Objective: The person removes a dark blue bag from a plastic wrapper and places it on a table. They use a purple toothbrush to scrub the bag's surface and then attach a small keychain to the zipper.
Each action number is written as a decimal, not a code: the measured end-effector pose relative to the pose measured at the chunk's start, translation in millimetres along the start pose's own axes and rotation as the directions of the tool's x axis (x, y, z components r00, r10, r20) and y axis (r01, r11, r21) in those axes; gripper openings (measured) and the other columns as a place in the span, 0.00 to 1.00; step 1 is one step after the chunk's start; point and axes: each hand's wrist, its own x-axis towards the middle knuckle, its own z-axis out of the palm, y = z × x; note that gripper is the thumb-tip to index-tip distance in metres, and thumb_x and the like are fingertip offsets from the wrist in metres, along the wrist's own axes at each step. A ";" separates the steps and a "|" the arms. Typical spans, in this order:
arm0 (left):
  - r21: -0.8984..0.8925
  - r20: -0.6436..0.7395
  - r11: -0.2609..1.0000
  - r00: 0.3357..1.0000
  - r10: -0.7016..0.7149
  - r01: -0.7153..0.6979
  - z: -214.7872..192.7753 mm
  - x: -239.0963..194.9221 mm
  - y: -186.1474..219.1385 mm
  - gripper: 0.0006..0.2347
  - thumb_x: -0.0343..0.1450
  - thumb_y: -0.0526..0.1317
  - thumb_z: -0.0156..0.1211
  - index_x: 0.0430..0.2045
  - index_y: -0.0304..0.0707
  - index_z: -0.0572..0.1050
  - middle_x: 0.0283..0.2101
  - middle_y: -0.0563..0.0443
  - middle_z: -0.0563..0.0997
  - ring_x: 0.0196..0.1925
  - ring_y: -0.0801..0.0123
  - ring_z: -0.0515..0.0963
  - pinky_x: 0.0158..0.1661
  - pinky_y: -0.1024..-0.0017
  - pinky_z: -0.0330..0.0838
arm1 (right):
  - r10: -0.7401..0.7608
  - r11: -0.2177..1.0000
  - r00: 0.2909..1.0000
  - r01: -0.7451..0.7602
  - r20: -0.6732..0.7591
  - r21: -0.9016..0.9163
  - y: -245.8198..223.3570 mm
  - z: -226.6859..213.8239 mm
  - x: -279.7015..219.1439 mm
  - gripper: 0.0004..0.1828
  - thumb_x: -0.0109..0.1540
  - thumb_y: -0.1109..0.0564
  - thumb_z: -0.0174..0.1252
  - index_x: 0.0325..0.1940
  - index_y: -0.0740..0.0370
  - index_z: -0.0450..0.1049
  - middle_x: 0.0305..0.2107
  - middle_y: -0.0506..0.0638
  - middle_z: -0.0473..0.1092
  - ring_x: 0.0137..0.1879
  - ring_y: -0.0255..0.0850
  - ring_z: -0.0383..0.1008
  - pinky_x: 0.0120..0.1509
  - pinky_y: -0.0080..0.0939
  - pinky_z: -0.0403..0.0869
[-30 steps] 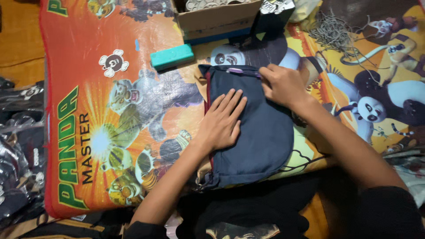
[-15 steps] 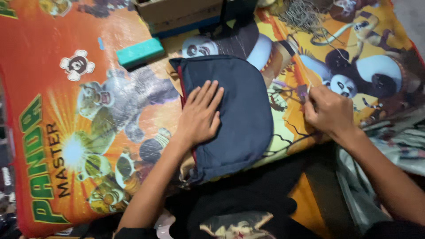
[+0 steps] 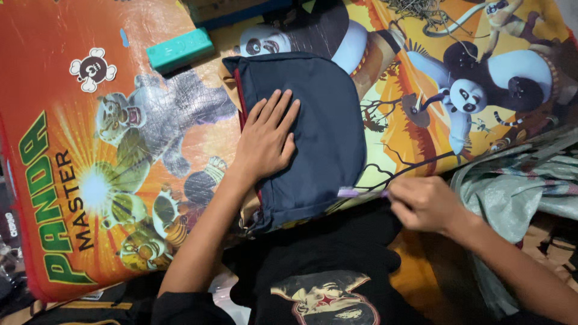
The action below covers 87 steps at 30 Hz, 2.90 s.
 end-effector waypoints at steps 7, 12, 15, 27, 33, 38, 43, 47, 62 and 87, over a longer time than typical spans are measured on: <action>0.050 -0.029 0.999 1.000 0.005 -0.003 2.9 -1.1 -3.9 0.27 0.70 0.44 0.51 0.67 0.39 0.63 0.70 0.39 0.64 0.74 0.52 0.60 0.70 0.55 0.49 | -0.301 0.940 0.946 0.272 0.122 0.207 -24.0 1.7 37.7 0.04 0.54 0.48 0.55 0.29 0.45 0.69 0.20 0.42 0.66 0.29 0.46 0.76 0.28 0.43 0.73; 0.027 -0.041 1.000 0.999 0.004 -0.003 7.5 -4.0 -1.1 0.27 0.70 0.44 0.50 0.67 0.39 0.63 0.70 0.39 0.65 0.74 0.52 0.60 0.70 0.56 0.48 | -0.200 0.979 0.973 0.204 0.118 -0.026 -16.5 -21.4 60.6 0.06 0.54 0.46 0.57 0.33 0.45 0.70 0.24 0.42 0.71 0.35 0.45 0.78 0.33 0.45 0.74; 0.036 -0.053 0.999 0.999 0.005 -0.003 8.4 -2.3 -3.0 0.27 0.70 0.45 0.50 0.67 0.40 0.63 0.70 0.39 0.64 0.74 0.52 0.60 0.70 0.56 0.49 | -0.249 0.967 0.938 0.254 0.240 0.010 -23.8 -5.8 73.7 0.08 0.54 0.45 0.55 0.32 0.45 0.67 0.23 0.44 0.69 0.33 0.49 0.77 0.32 0.50 0.75; -0.012 -0.018 0.999 0.999 0.031 -0.031 4.1 -3.4 -4.8 0.27 0.70 0.45 0.50 0.68 0.40 0.63 0.71 0.40 0.64 0.75 0.54 0.59 0.70 0.56 0.47 | -0.348 0.937 0.907 0.337 0.239 0.085 -19.3 -5.5 61.3 0.06 0.55 0.47 0.54 0.32 0.47 0.67 0.22 0.45 0.63 0.31 0.50 0.76 0.31 0.48 0.73; 0.020 -0.027 0.999 0.998 0.049 -0.048 -1.8 -2.5 -1.1 0.26 0.71 0.43 0.50 0.67 0.36 0.63 0.71 0.39 0.62 0.74 0.52 0.59 0.70 0.57 0.51 | 0.019 0.937 0.993 0.023 0.115 -0.350 5.4 -37.6 38.7 0.10 0.62 0.53 0.55 0.30 0.54 0.64 0.25 0.49 0.64 0.32 0.51 0.72 0.30 0.53 0.66; -0.029 -0.042 0.999 0.999 0.024 -0.025 1.7 -4.3 -3.4 0.26 0.70 0.43 0.51 0.66 0.39 0.65 0.70 0.39 0.65 0.73 0.51 0.60 0.69 0.54 0.49 | -0.124 0.991 0.987 0.128 0.106 -0.030 -41.7 18.1 31.6 0.07 0.52 0.49 0.57 0.34 0.45 0.70 0.29 0.41 0.71 0.38 0.43 0.79 0.36 0.43 0.76; -0.035 -0.026 0.999 0.999 0.018 -0.019 2.5 -4.2 -4.5 0.27 0.70 0.43 0.51 0.67 0.39 0.64 0.70 0.39 0.64 0.74 0.51 0.60 0.69 0.54 0.48 | 0.055 0.963 0.998 -0.050 0.010 -0.263 0.3 -7.8 62.1 0.03 0.59 0.52 0.54 0.36 0.49 0.70 0.30 0.46 0.70 0.37 0.46 0.77 0.36 0.45 0.76; -0.043 -0.021 0.999 1.000 0.012 -0.013 3.5 -3.2 -3.9 0.27 0.69 0.43 0.51 0.66 0.40 0.64 0.70 0.39 0.65 0.74 0.52 0.60 0.69 0.54 0.48 | 0.108 0.830 0.993 -0.119 -0.054 -0.545 -16.7 13.2 55.5 0.01 0.62 0.49 0.52 0.37 0.42 0.68 0.32 0.38 0.67 0.37 0.35 0.75 0.33 0.35 0.74; -0.112 -0.322 0.994 0.946 -0.035 -0.001 6.0 -11.1 -15.8 0.24 0.67 0.31 0.64 0.60 0.35 0.70 0.68 0.35 0.65 0.72 0.43 0.61 0.69 0.55 0.53 | -0.090 0.915 0.994 0.105 0.057 -0.390 -32.1 7.5 92.9 0.13 0.57 0.48 0.58 0.44 0.45 0.66 0.31 0.43 0.67 0.33 0.41 0.78 0.33 0.41 0.76; -0.371 -0.212 0.917 0.948 -0.238 0.148 -13.9 -46.8 -7.5 0.23 0.73 0.35 0.57 0.64 0.24 0.62 0.70 0.30 0.61 0.73 0.41 0.59 0.71 0.55 0.54 | -0.053 0.972 0.998 0.042 -0.039 -0.233 40.0 35.9 214.2 0.11 0.60 0.52 0.58 0.45 0.50 0.71 0.31 0.49 0.71 0.40 0.50 0.79 0.41 0.50 0.77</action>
